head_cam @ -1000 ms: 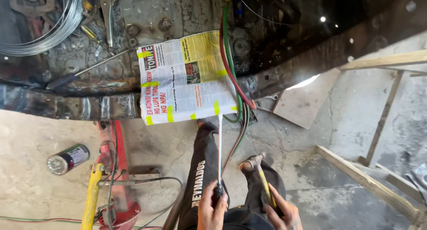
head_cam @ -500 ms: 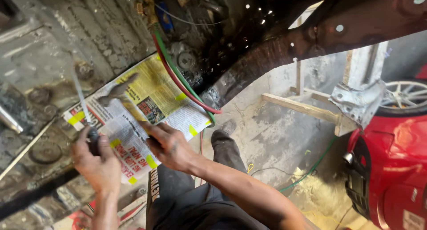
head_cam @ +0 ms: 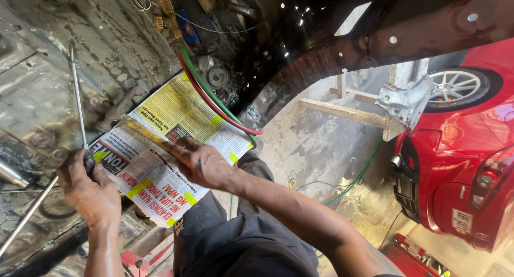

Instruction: The person lies under a vehicle and uses a welding torch to repair a section of the car frame. They feed a welding rod into the molten area while maintaining the torch flame, creating sparks and fusing the metal.

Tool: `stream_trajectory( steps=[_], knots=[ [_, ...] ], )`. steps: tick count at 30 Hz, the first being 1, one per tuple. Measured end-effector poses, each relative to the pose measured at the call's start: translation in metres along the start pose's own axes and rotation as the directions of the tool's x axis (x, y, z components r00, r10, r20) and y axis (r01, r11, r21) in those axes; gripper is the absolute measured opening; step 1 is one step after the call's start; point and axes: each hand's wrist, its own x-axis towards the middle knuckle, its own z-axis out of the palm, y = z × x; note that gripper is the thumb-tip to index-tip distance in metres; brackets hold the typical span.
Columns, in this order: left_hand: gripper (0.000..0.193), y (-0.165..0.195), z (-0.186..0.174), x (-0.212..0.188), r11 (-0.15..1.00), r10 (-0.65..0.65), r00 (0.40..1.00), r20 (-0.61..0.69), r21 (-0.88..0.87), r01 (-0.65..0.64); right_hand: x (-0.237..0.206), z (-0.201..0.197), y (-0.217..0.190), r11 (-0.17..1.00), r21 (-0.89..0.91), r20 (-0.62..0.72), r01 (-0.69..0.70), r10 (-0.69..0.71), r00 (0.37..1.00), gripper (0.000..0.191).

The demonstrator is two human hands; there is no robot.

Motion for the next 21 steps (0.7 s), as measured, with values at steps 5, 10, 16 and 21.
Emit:
stream_trajectory(
  steps=[5,10,16,21],
  knots=[
    [0.035,-0.017,-0.003,-0.012,0.937,0.163,0.986,-0.044,0.320,-0.141,0.005,-0.017,0.022,0.976,0.058,-0.084,-0.208,0.213,0.974,0.059],
    [0.030,0.000,0.019,-0.044,0.999,0.018,0.994,0.112,0.034,-0.022,0.046,-0.045,0.036,0.942,-0.131,-0.366,-0.310,0.245,0.898,0.073],
    [0.045,0.047,0.068,-0.060,0.978,-0.064,0.942,0.329,-0.168,0.125,0.102,-0.059,0.031,0.937,0.151,-0.205,-0.316,0.343,0.917,0.091],
    [0.041,0.063,0.074,-0.043,0.997,-0.025,0.941,0.338,-0.066,0.050,0.125,-0.074,0.024,0.904,0.231,-0.253,-0.359,0.412,0.876,0.095]
  ],
)
